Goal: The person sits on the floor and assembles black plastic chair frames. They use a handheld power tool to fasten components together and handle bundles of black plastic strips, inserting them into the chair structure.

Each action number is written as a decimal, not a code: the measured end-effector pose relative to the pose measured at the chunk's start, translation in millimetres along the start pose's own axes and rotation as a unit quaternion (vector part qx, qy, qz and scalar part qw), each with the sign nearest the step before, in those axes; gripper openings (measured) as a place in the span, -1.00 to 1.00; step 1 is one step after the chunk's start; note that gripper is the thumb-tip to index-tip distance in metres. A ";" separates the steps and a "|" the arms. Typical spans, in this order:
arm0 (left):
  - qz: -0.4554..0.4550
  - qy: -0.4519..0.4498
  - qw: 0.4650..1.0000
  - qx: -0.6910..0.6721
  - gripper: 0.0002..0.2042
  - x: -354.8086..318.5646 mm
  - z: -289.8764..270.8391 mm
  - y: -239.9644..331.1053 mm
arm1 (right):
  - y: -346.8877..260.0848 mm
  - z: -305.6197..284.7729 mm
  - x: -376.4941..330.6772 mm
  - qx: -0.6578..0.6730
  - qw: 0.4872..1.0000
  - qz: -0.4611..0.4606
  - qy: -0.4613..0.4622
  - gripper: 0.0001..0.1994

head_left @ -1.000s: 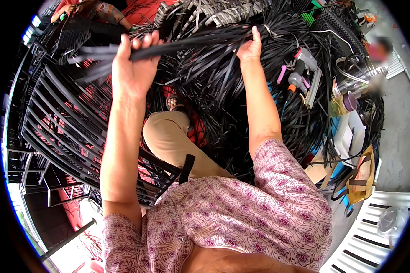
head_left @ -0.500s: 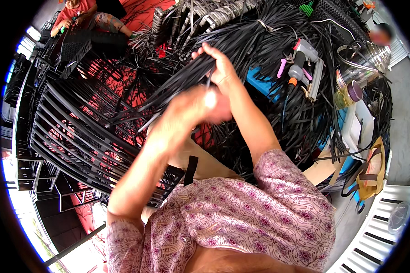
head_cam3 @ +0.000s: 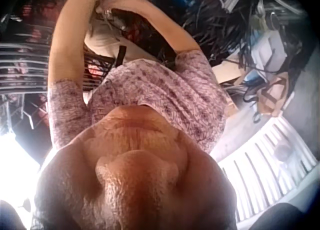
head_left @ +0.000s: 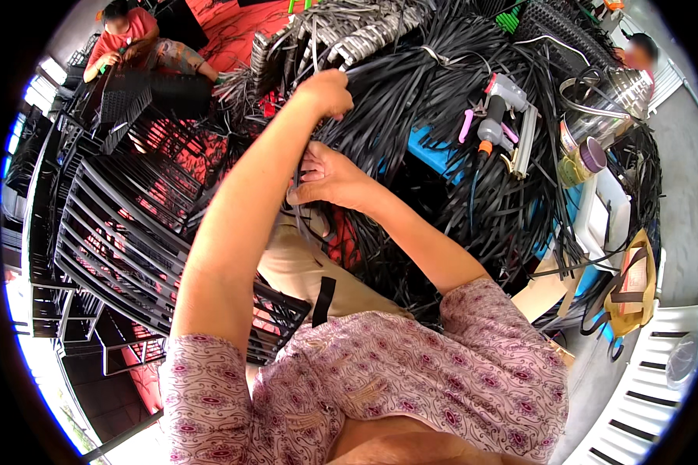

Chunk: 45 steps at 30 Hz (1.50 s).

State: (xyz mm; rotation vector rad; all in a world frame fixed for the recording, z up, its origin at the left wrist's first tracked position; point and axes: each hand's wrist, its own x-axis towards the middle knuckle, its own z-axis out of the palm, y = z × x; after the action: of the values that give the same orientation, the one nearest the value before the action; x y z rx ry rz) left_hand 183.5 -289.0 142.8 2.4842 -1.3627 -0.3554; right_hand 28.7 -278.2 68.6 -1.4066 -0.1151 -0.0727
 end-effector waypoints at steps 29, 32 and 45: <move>0.083 0.189 0.976 -0.070 -0.50 19.5 -76.8 71.0 | -11.2 -314.9 93.5 -0.732 0.648 -0.028 0.209 -0.34; 0.130 0.214 0.968 -0.033 -0.52 17.6 -65.9 64.7 | 2.7 -343.7 96.8 -0.725 0.654 0.031 0.215 -0.33; 0.181 0.130 0.899 0.378 -0.67 -169.5 -182.6 8.7 | 16.1 -343.0 108.9 -0.731 0.640 -0.021 0.236 -0.35</move>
State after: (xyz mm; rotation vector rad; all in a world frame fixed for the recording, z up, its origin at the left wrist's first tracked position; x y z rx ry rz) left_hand 151.4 -126.0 328.8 2.5708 -2.0628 0.6963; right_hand 151.5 -612.1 11.7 -2.9688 0.4846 -0.7073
